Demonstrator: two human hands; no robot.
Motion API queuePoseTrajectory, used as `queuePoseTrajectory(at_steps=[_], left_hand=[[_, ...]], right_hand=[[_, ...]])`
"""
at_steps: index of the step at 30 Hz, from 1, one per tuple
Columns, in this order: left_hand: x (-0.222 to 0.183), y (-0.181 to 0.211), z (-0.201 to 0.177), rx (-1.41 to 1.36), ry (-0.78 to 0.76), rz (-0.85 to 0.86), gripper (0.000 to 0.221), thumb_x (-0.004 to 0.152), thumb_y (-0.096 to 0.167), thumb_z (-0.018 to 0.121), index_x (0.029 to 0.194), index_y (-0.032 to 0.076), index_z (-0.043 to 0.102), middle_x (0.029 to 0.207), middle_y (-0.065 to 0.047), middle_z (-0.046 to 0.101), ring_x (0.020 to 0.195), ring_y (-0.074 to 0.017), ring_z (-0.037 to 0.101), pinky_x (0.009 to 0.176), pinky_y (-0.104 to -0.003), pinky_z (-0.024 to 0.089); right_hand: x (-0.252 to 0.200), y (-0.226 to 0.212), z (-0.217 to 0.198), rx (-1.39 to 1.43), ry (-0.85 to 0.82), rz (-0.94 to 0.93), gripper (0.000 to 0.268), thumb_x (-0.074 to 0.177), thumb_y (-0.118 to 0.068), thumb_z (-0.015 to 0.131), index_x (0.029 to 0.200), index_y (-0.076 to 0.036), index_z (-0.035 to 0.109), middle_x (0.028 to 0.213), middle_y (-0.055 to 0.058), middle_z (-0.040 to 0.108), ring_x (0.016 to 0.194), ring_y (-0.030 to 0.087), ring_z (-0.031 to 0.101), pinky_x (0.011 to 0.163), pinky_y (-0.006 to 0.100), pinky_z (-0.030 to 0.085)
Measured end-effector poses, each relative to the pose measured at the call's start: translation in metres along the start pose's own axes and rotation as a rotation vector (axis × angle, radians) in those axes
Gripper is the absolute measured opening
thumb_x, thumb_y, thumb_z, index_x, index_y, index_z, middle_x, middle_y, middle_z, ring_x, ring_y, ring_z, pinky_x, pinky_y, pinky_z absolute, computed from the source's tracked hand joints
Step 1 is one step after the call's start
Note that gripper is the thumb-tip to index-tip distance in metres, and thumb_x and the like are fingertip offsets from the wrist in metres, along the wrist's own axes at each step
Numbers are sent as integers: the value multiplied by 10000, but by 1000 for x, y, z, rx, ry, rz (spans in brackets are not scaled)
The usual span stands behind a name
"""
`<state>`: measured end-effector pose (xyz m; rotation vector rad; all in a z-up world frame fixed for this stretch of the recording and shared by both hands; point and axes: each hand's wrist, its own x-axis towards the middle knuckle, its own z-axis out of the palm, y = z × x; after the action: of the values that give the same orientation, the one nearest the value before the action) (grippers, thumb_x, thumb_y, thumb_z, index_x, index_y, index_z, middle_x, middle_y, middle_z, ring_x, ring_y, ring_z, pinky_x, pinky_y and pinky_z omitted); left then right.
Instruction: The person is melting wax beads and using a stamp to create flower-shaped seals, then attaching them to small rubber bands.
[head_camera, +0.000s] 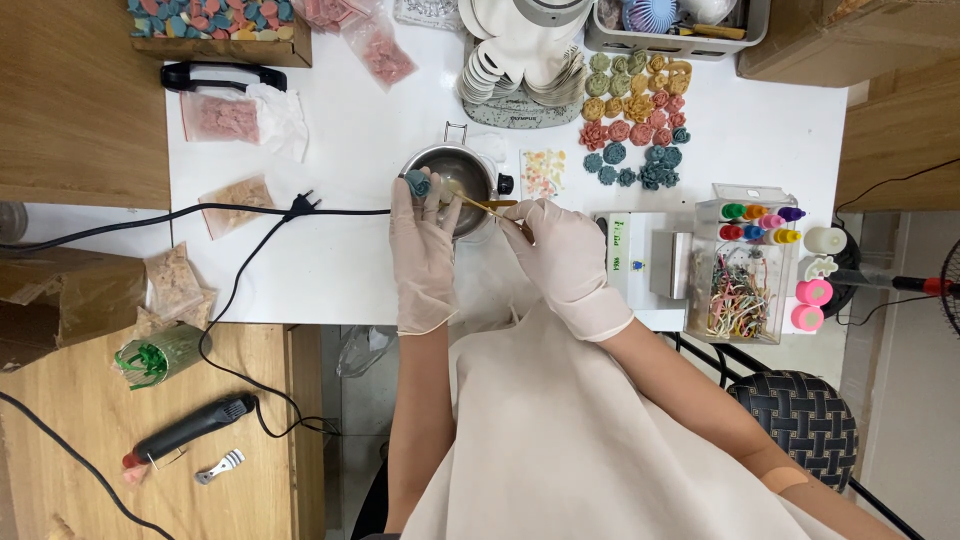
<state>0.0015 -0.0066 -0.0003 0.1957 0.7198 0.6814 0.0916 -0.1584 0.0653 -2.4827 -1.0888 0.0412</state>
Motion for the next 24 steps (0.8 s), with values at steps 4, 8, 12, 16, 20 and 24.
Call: queuePoseTrajectory(at_steps=[4, 8, 12, 16, 20, 24], left_hand=[[2, 1, -1, 22, -6, 10, 279, 1001, 280, 652, 1188, 75, 620, 1180, -67, 697, 1143, -210, 657, 1099, -546, 493], [0, 4, 3, 69, 5, 30, 294, 995, 288, 646, 1201, 80, 618, 1202, -59, 682, 1173, -208, 654, 1079, -557, 503], [1, 6, -2, 84, -12, 91, 274, 1028, 278, 650, 1197, 63, 625, 1179, -72, 682, 1185, -230, 644, 1050, -530, 539], [0, 13, -3, 98, -28, 75, 277, 1024, 279, 648, 1198, 63, 635, 1179, -54, 680, 1195, -213, 642, 1041, -505, 565], [0, 12, -4, 87, -20, 30, 266, 1019, 275, 649, 1196, 79, 625, 1192, -59, 673, 1191, -214, 638, 1073, -550, 530], [-2, 15, 3, 117, 18, -3, 302, 997, 316, 611, 1217, 109, 619, 1215, -43, 676, 1187, -190, 622, 1064, -592, 486]], right_hand=[[-1, 3, 3, -50, -30, -67, 147, 906, -285, 762, 938, -149, 718, 769, 84, 678, 621, 318, 657, 572, 433, 516], [-4, 6, 5, 23, -27, -101, 97, 880, -227, 747, 951, -171, 711, 800, 55, 681, 656, 297, 663, 624, 427, 512], [-5, 4, -1, -13, -32, -117, 82, 883, -224, 747, 929, -170, 708, 800, 47, 689, 646, 286, 659, 663, 417, 509], [-6, 3, -6, -25, -47, -84, 114, 903, -264, 746, 929, -160, 708, 789, 68, 693, 627, 290, 665, 641, 418, 520], [-4, 0, -3, 21, -59, -20, 165, 928, -308, 743, 915, -147, 712, 763, 100, 695, 610, 323, 667, 574, 443, 517], [-7, 0, -2, 46, -291, 88, 162, 952, -310, 712, 936, -149, 720, 750, 128, 697, 650, 341, 674, 613, 457, 525]])
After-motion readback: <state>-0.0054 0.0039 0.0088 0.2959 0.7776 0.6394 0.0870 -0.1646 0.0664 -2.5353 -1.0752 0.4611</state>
